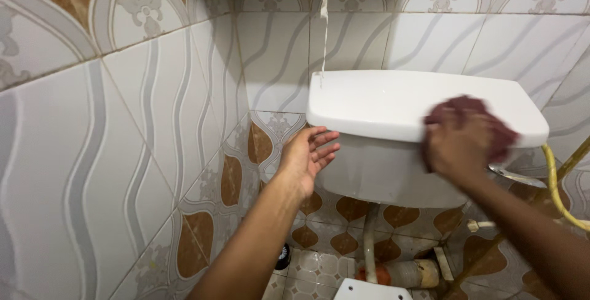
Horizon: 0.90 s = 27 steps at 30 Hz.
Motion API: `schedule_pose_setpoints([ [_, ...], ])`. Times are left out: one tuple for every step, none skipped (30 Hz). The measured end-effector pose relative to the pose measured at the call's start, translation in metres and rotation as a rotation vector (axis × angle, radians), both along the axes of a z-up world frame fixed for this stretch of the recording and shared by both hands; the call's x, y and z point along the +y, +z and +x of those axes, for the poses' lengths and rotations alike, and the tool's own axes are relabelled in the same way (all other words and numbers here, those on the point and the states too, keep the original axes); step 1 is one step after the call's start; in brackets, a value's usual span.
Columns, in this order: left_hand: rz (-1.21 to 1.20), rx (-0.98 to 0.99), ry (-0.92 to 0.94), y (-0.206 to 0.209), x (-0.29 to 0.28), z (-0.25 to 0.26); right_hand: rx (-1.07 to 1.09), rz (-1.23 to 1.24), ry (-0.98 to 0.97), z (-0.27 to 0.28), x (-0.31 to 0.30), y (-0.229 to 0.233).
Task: The person cleans a toilet by first wiping the seat and exterior bowl with a cloth dipped in soapy water from a bucket, then rinsing the cloth and wiping the tank lid and sides multiple times.
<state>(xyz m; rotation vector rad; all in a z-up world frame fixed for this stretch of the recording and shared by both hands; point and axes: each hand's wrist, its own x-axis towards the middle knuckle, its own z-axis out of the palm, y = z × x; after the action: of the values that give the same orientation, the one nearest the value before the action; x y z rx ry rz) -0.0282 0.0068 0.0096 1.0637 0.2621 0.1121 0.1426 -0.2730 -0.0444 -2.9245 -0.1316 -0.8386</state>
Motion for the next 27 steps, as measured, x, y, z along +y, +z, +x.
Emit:
schedule_pose_setpoints([
  [0.003, 0.003, -0.003, 0.001, -0.002, 0.001, -0.015, -0.022, 0.040, -0.003, 0.013, -0.007],
  [0.012, 0.010, -0.013, 0.001, -0.003, 0.003, -0.027, -0.046, 0.085, -0.004, 0.025, -0.012],
  [0.022, 0.017, -0.022, 0.003, -0.003, 0.005, -0.032, -0.073, 0.133, -0.003, 0.037, -0.014],
  [0.025, 0.019, -0.025, 0.004, -0.002, 0.007, -0.001, -0.097, 0.177, 0.002, 0.045, -0.009],
  [0.027, 0.013, -0.034, 0.004, -0.001, 0.009, 0.052, -0.127, 0.218, 0.008, 0.051, -0.003],
  [0.029, 0.006, -0.044, 0.003, -0.001, 0.011, 0.056, -0.124, 0.215, 0.013, 0.054, 0.006],
  [0.031, 0.009, -0.045, 0.003, 0.001, 0.013, 0.125, -0.157, 0.214, 0.020, 0.057, 0.016],
  [0.030, 0.011, -0.049, 0.002, 0.002, 0.015, 0.195, -0.189, 0.213, 0.026, 0.061, 0.027],
  [0.030, 0.013, -0.051, 0.000, 0.004, 0.018, 0.198, -0.187, 0.215, 0.033, 0.061, 0.037],
  [0.032, 0.016, -0.050, -0.003, 0.005, 0.020, 0.299, -0.212, 0.169, 0.041, 0.058, 0.049],
  [0.025, 0.016, -0.048, -0.004, 0.007, 0.021, 0.398, -0.236, 0.122, 0.049, 0.055, 0.060],
  [0.019, 0.016, -0.047, -0.005, 0.008, 0.022, 0.400, -0.234, 0.125, 0.059, 0.050, 0.067],
  [0.020, 0.017, -0.043, -0.006, 0.009, 0.023, 0.442, -0.224, 0.146, 0.070, 0.040, 0.073],
  [0.016, 0.014, -0.039, -0.007, 0.011, 0.023, 0.485, -0.214, 0.166, 0.084, 0.027, 0.074],
  [0.010, 0.010, -0.036, -0.007, 0.012, 0.023, 0.421, -0.294, 0.248, 0.099, 0.009, 0.071],
  [0.010, 0.012, -0.033, -0.008, 0.015, 0.024, 0.356, -0.373, 0.329, 0.116, -0.012, 0.065],
  [0.014, 0.013, -0.026, -0.008, 0.016, 0.025, 0.360, -0.355, 0.311, 0.137, -0.035, 0.059],
  [0.017, 0.013, -0.020, -0.008, 0.017, 0.026, 0.365, -0.337, 0.293, 0.159, -0.060, 0.051],
  [0.015, 0.013, -0.025, -0.008, 0.017, 0.028, 0.490, -0.446, 0.195, 0.179, -0.088, 0.041],
  [0.021, 0.005, -0.028, -0.008, 0.018, 0.030, 0.615, -0.554, 0.094, 0.197, -0.117, 0.032],
  [0.026, -0.002, -0.032, -0.009, 0.018, 0.031, 0.617, -0.555, 0.088, 0.211, -0.145, 0.021],
  [0.022, -0.002, -0.038, -0.009, 0.016, 0.032, 0.430, -0.334, 0.090, 0.221, -0.166, 0.010],
  [-0.006, -0.003, -0.039, -0.010, 0.015, 0.034, 0.236, -0.115, 0.088, 0.230, -0.180, 0.005],
  [-0.035, -0.005, -0.040, -0.009, 0.013, 0.035, 0.233, -0.119, 0.083, 0.229, -0.190, 0.001],
  [-0.042, -0.006, -0.042, -0.009, 0.010, 0.035, 0.217, -0.002, 0.025, 0.215, -0.198, -0.005],
  [-0.061, -0.011, -0.046, -0.009, 0.007, 0.035, 0.200, 0.115, -0.033, 0.196, -0.202, -0.008],
  [-0.077, -0.017, -0.052, -0.009, 0.004, 0.036, 0.197, 0.110, -0.037, 0.175, -0.199, -0.007],
])
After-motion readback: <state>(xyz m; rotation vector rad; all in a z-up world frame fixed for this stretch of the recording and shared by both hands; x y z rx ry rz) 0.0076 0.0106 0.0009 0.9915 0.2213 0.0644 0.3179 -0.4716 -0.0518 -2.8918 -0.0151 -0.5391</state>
